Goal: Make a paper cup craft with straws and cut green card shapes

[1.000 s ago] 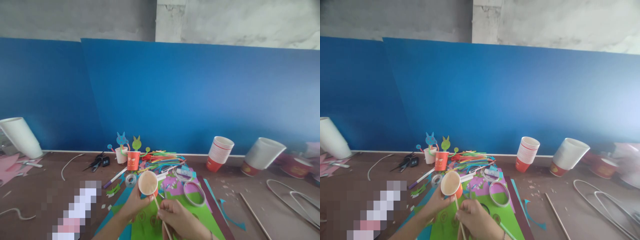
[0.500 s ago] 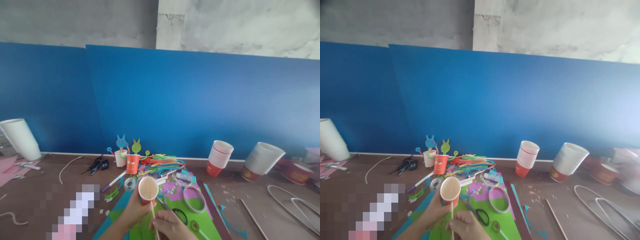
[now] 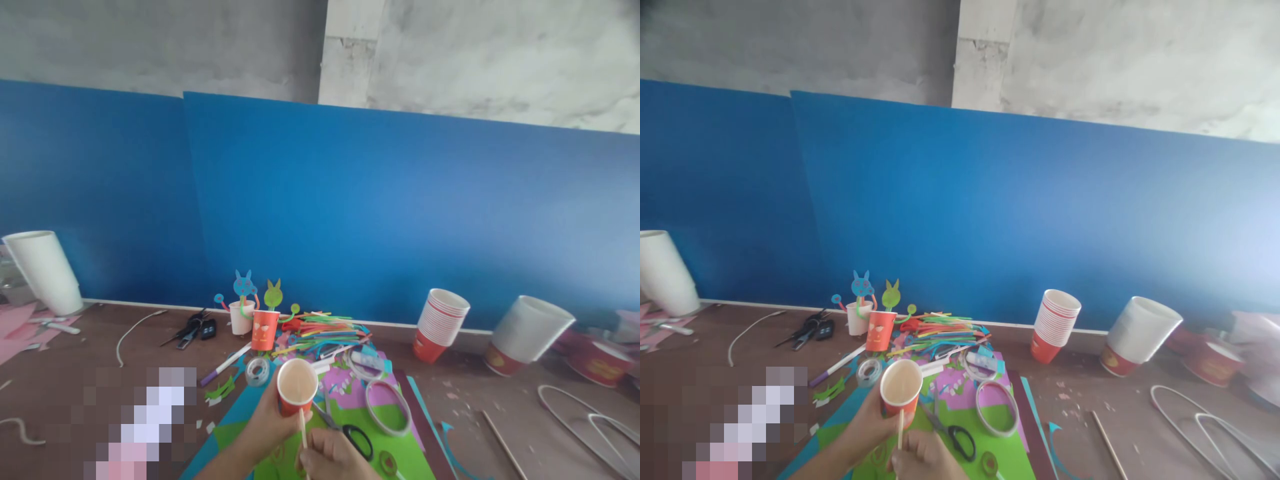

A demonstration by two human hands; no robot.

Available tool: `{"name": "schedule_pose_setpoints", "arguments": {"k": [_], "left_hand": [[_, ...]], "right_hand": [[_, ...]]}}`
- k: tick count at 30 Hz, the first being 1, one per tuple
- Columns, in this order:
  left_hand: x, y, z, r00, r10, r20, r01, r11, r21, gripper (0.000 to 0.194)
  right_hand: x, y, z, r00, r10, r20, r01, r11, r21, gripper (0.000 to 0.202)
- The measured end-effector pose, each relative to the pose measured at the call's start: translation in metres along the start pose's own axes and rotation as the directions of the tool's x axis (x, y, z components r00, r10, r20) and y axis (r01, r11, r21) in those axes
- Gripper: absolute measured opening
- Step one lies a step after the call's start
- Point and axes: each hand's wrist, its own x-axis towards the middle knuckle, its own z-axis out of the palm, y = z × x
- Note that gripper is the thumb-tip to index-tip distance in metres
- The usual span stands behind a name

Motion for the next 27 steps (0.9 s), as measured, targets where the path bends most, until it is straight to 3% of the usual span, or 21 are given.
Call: {"name": "schedule_pose_setpoints", "arguments": {"k": [9, 20, 27], "left_hand": [[-0.001, -0.005, 0.001, 1.000, -0.011, -0.006, 0.011, 1.000, -0.027, 0.051], [0.000, -0.001, -0.002, 1.000, -0.021, 0.024, 0.021, 0.999, -0.032, 0.063], [0.000, -0.002, -0.002, 0.999, -0.016, 0.031, 0.017, 1.000, -0.025, 0.056]], "right_hand": [[0.002, 0.011, -0.003, 0.995, -0.040, 0.089, 0.031, 0.995, 0.097, 0.029], [0.006, 0.017, 0.000, 0.997, -0.036, 0.072, 0.030, 0.996, 0.089, 0.033], [0.000, 0.009, -0.001, 0.994, -0.043, 0.099, 0.033, 0.995, 0.098, 0.035]]}}
